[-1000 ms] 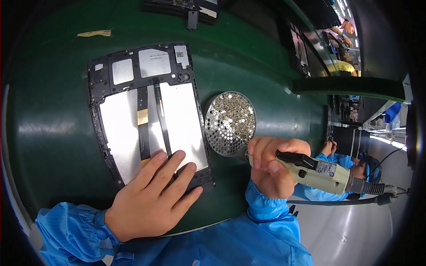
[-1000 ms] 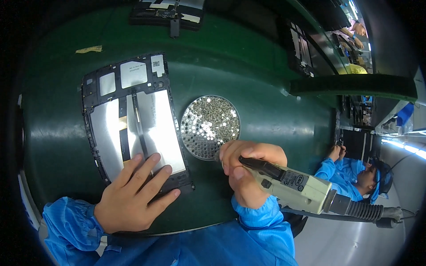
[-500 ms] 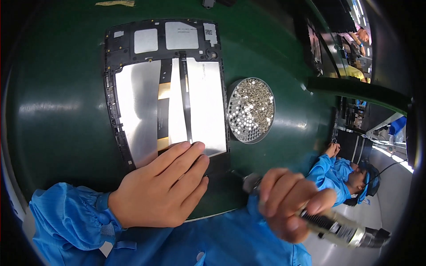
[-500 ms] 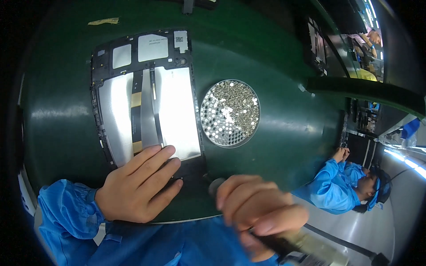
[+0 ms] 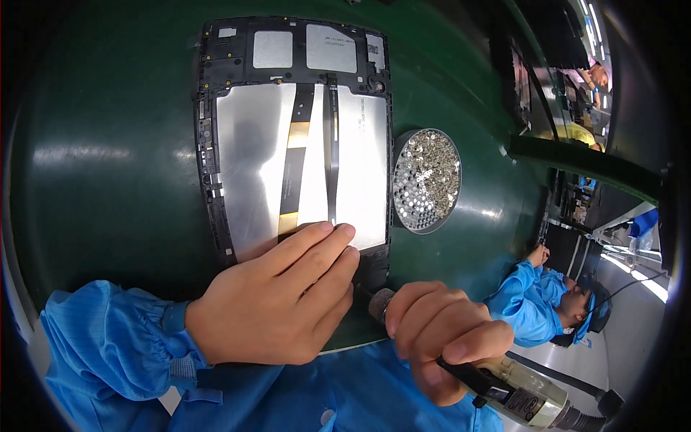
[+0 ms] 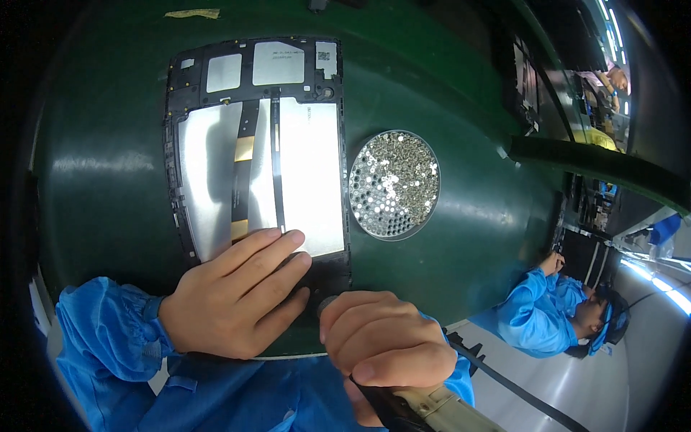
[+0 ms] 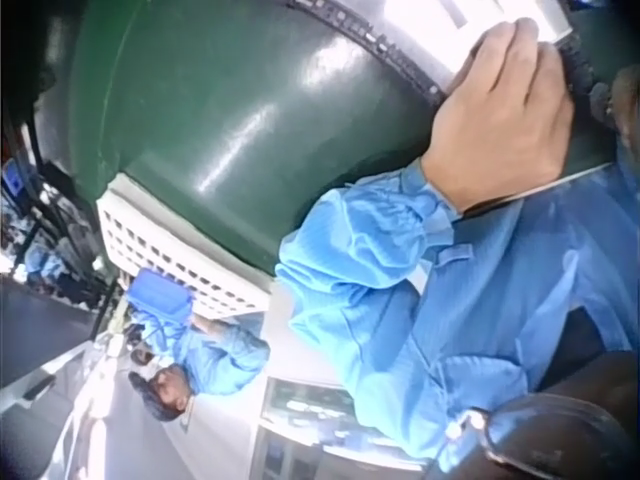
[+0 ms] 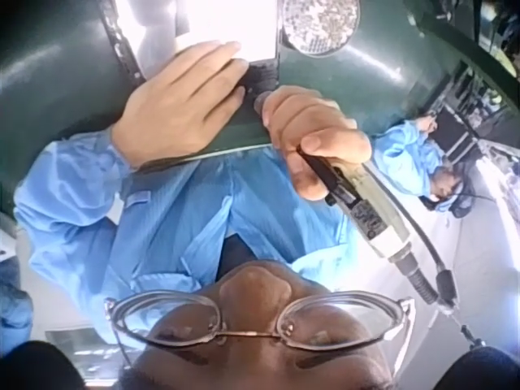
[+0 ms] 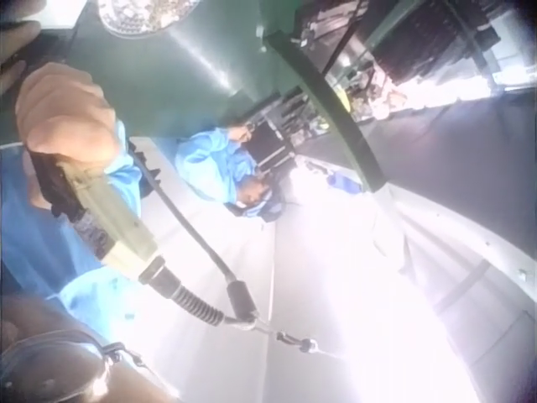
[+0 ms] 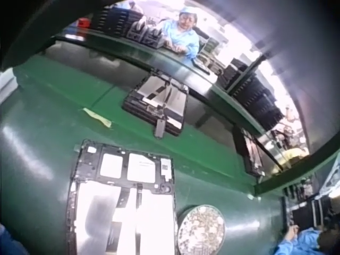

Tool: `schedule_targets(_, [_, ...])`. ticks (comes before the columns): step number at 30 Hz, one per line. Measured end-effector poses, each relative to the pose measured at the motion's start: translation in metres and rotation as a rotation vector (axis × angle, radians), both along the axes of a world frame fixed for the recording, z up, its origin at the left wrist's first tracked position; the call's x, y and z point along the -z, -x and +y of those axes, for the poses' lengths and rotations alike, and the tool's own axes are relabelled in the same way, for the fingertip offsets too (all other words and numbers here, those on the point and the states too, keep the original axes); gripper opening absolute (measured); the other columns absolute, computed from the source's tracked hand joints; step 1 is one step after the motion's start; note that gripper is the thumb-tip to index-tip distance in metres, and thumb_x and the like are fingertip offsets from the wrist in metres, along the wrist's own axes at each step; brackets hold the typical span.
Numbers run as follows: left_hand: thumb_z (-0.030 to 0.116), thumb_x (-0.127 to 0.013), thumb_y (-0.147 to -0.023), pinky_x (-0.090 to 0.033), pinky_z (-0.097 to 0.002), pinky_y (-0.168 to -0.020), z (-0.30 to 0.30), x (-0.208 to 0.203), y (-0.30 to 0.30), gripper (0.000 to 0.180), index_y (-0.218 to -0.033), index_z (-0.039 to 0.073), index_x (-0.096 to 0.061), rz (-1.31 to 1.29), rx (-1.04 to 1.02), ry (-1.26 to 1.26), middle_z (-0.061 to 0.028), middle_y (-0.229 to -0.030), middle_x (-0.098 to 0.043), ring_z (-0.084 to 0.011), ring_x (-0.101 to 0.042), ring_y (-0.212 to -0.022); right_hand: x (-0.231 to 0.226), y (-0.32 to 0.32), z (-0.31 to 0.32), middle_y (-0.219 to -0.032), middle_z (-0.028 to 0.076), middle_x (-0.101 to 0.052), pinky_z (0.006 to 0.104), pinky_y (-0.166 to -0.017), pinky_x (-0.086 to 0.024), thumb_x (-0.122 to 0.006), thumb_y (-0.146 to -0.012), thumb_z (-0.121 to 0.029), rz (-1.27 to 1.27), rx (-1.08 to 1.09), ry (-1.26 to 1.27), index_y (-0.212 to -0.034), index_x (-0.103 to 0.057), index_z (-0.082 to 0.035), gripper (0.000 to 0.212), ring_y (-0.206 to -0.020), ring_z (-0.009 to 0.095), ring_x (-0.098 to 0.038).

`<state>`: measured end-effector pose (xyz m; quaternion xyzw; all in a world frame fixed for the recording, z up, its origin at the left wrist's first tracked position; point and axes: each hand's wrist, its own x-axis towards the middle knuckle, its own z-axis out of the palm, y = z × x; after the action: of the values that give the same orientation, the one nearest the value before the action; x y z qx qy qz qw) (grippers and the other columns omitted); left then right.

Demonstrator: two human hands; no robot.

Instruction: Assembling electronic components by driving screws into a tablet or screen frame using an electric screwdriver.

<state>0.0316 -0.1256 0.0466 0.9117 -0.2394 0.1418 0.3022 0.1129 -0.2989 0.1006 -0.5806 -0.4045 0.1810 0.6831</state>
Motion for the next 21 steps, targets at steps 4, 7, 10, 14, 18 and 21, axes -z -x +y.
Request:
schedule_targets(4, [0.013, -0.069, -0.077, -0.045, -0.0436, -0.1, -0.002, 0.001, -0.002, 0.012, -0.086, 0.005, -0.072, 0.003, -0.009, 0.013, -0.0171, -0.108, -0.064, -0.034, -0.058, -0.112, 0.001, -0.006, 0.002, -0.059, 0.002, -0.053, 0.0337, -0.05, -0.046, -0.062, -0.074, 0.001, -0.003, -0.047, -0.005, -0.1, -0.046, -0.007, 0.032, -0.048, 0.016, -0.053])
schedule_targets(7, [0.013, -0.069, -0.077, -0.045, -0.0438, -0.1, -0.004, 0.002, -0.004, 0.012, -0.086, 0.005, -0.072, 0.008, -0.013, 0.02, -0.0168, -0.109, -0.063, -0.034, -0.058, -0.112, 0.003, -0.005, -0.002, -0.062, 0.01, -0.055, 0.0406, -0.054, -0.047, -0.065, -0.07, 0.006, 0.093, -0.041, -0.063, -0.098, -0.051, 0.0, 0.032, -0.051, 0.025, -0.055])
schedule_targets(10, [0.012, -0.069, -0.076, -0.045, -0.0439, -0.1, -0.007, 0.004, -0.007, 0.012, -0.085, 0.005, -0.072, -0.004, -0.02, 0.034, -0.017, -0.108, -0.063, -0.034, -0.058, -0.112, 0.005, -0.009, -0.006, -0.064, 0.011, -0.056, 0.0411, -0.055, -0.048, -0.065, -0.071, 0.005, 0.087, -0.073, -0.06, -0.099, -0.051, 0.0, 0.031, -0.052, 0.025, -0.055])
schedule_targets(14, [0.012, -0.07, -0.077, -0.045, -0.045, -0.099, -0.005, 0.006, -0.009, 0.011, -0.085, 0.005, -0.072, -0.014, 0.016, 0.03, -0.0174, -0.109, -0.063, -0.0348, -0.058, -0.112, 0.006, -0.015, -0.015, -0.063, 0.01, -0.055, 0.0408, -0.056, -0.048, -0.065, -0.072, 0.003, 0.068, -0.043, -0.095, -0.103, -0.05, -0.003, 0.035, -0.053, 0.023, -0.055])
schedule_targets(18, [0.011, -0.07, -0.077, -0.045, -0.0463, -0.099, -0.003, 0.007, -0.007, 0.011, -0.087, 0.007, -0.069, -0.022, 0.036, -0.013, -0.0181, -0.11, -0.063, -0.0354, -0.058, -0.112, -0.004, -0.033, -0.036, -0.062, 0.004, -0.05, 0.0371, -0.055, -0.046, -0.065, -0.075, -0.005, -0.025, 0.114, -0.125, -0.109, -0.048, -0.008, 0.038, -0.053, 0.018, -0.054])
schedule_targets(21, [0.011, -0.068, -0.077, -0.044, -0.0472, -0.1, -0.002, 0.005, -0.01, 0.013, -0.09, 0.007, -0.066, -0.002, 0.035, -0.016, -0.0176, -0.111, -0.062, -0.0359, -0.056, -0.114, -0.005, -0.049, -0.047, -0.062, 0.003, -0.047, 0.0351, -0.061, -0.04, -0.059, -0.08, -0.012, -0.091, 0.277, -0.147, -0.113, -0.049, -0.009, 0.035, -0.055, 0.016, -0.049])
